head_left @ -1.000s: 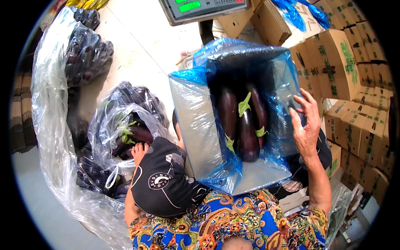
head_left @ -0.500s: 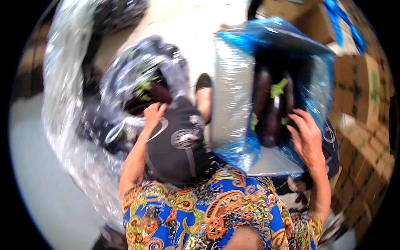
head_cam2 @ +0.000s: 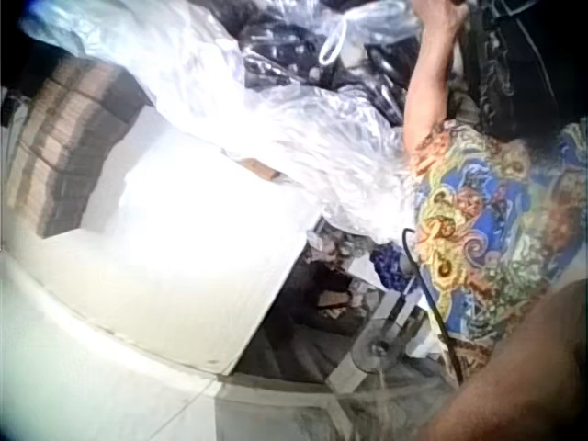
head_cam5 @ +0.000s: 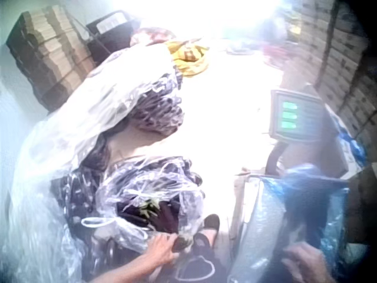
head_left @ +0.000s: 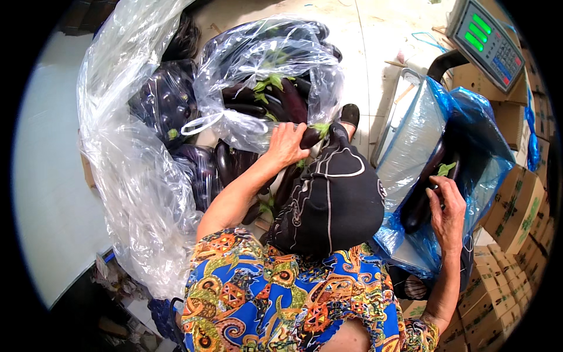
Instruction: The person folds a cardboard box, tapes the bottom using a tape dispenser, lines it with a blue plastic bag, and then fills the box with eggplants from a pile on the floor.
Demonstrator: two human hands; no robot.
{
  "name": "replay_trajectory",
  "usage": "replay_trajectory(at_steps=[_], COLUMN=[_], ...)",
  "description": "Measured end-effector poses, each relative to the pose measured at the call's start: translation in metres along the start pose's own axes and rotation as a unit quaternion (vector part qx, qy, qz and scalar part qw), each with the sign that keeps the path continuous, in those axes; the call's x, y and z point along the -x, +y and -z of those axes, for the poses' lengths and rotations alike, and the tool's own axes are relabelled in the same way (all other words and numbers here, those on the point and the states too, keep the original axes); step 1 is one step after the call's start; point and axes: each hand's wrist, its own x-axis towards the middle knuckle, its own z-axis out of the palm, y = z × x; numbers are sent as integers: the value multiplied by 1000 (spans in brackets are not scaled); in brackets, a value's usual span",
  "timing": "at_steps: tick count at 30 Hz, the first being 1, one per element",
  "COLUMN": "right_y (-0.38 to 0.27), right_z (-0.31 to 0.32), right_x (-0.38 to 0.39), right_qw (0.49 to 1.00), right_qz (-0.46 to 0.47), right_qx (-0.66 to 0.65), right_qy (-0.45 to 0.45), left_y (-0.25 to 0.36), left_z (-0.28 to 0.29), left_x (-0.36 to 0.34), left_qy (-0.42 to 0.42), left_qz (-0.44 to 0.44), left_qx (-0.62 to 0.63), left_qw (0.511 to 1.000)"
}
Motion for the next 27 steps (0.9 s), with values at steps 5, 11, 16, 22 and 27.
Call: replay_trajectory(at_steps=[5,11,16,22,27], right_y=[3,12,18,44,64], right_z=[-11,-18,-14,-8,5], right_x=[-2,1,0,18,24], right_qw=[1000,999,999,1000,993], right_qz=[1,-14,-8,5,-29], right_qx=[-6,-19,-10,-6,45], right_qy=[-31,-32,-30,21,108], left_y=[-22,-97,-135,-147,-129], left_z=[4,56,62,47,70], left_x=[-21,-52,-69,-63,-47], left_qy=[-92,243,116,165,103], left_qz=[27,16,13,-32,24], left_qx=[188,-183,-272,-255,-51], left_qw=[977,952,955,952,993])
